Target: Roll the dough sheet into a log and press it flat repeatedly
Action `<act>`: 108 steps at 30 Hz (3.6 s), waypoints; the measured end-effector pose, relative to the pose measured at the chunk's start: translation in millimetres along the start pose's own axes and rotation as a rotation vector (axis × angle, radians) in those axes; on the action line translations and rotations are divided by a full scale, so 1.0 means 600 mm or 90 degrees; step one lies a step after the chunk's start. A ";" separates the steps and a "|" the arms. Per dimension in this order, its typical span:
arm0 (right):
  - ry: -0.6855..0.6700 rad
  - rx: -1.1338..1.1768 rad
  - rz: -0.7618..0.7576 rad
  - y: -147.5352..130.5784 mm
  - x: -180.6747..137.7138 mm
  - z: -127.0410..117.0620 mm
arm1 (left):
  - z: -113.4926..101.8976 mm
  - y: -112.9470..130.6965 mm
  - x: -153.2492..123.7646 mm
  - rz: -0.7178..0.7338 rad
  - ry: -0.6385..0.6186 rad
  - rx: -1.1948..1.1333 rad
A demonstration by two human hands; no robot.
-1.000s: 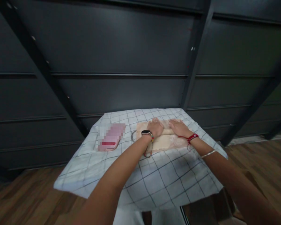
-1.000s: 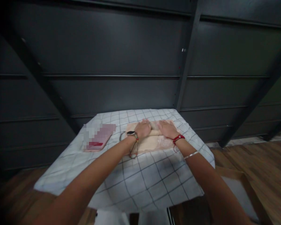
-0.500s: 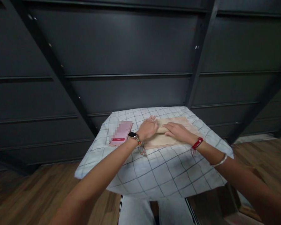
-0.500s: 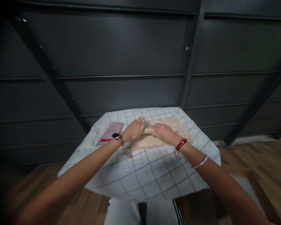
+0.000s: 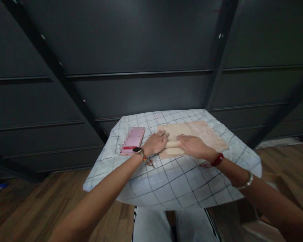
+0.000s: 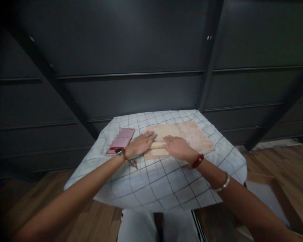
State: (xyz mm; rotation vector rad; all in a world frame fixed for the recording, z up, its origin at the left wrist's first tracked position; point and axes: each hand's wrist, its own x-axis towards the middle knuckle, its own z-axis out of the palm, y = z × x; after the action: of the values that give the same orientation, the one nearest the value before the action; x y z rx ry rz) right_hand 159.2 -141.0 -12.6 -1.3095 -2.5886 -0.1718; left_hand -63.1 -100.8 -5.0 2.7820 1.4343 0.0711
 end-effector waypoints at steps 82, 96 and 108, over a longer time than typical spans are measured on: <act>0.266 0.030 -0.052 0.002 -0.114 0.044 | 0.032 0.093 -0.085 0.036 0.230 0.079; 0.168 0.071 -0.081 0.016 -0.079 -0.016 | 0.006 0.076 -0.054 0.046 0.183 0.040; 0.033 0.031 -0.050 0.080 0.072 0.011 | -0.013 0.026 0.059 -0.054 0.114 -0.035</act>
State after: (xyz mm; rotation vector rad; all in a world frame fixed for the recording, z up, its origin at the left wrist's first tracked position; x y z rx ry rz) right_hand 172.3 -77.5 -7.7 -1.1730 -2.5855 -0.1535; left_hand -29.9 -81.0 4.3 2.7269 1.5595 0.3616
